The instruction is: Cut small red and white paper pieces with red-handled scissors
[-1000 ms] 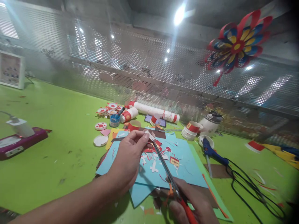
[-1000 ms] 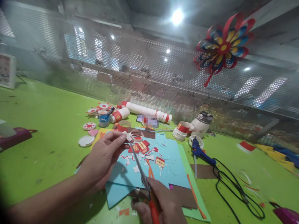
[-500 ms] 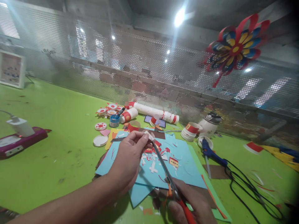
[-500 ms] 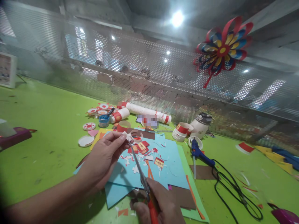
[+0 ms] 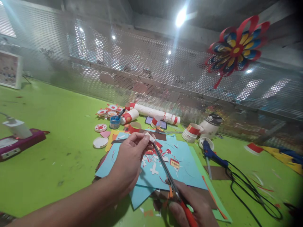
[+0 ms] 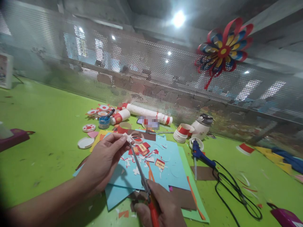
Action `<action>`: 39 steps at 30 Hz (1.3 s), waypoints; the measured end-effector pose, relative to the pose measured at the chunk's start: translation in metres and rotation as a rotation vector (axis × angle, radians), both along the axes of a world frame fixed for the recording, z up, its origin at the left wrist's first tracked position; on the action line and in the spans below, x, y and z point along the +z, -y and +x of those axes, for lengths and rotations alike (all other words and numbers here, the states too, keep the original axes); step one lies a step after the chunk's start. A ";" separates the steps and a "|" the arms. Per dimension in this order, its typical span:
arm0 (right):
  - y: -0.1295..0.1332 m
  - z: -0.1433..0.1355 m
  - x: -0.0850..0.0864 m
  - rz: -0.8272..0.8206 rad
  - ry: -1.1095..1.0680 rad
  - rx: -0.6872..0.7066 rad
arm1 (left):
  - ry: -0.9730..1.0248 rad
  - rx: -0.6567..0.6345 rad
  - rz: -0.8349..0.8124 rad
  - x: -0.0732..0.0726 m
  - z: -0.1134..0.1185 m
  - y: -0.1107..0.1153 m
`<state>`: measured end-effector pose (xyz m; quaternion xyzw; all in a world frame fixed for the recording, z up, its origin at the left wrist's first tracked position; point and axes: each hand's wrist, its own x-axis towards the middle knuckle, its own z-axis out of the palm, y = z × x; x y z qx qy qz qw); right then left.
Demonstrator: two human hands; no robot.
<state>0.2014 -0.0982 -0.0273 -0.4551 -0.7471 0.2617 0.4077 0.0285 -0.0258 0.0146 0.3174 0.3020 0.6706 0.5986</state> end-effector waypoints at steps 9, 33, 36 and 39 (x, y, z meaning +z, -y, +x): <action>-0.001 0.001 -0.002 0.011 0.036 0.007 | 0.017 0.004 -0.002 0.002 0.001 0.000; -0.002 -0.001 -0.003 0.004 0.003 -0.008 | -0.004 -0.022 -0.008 0.003 -0.001 -0.001; -0.003 -0.003 0.000 -0.059 -0.058 0.030 | -0.026 -0.055 0.011 0.003 -0.005 -0.003; -0.004 -0.001 0.006 -0.163 -0.139 0.109 | -0.090 -0.100 0.055 0.003 -0.010 -0.007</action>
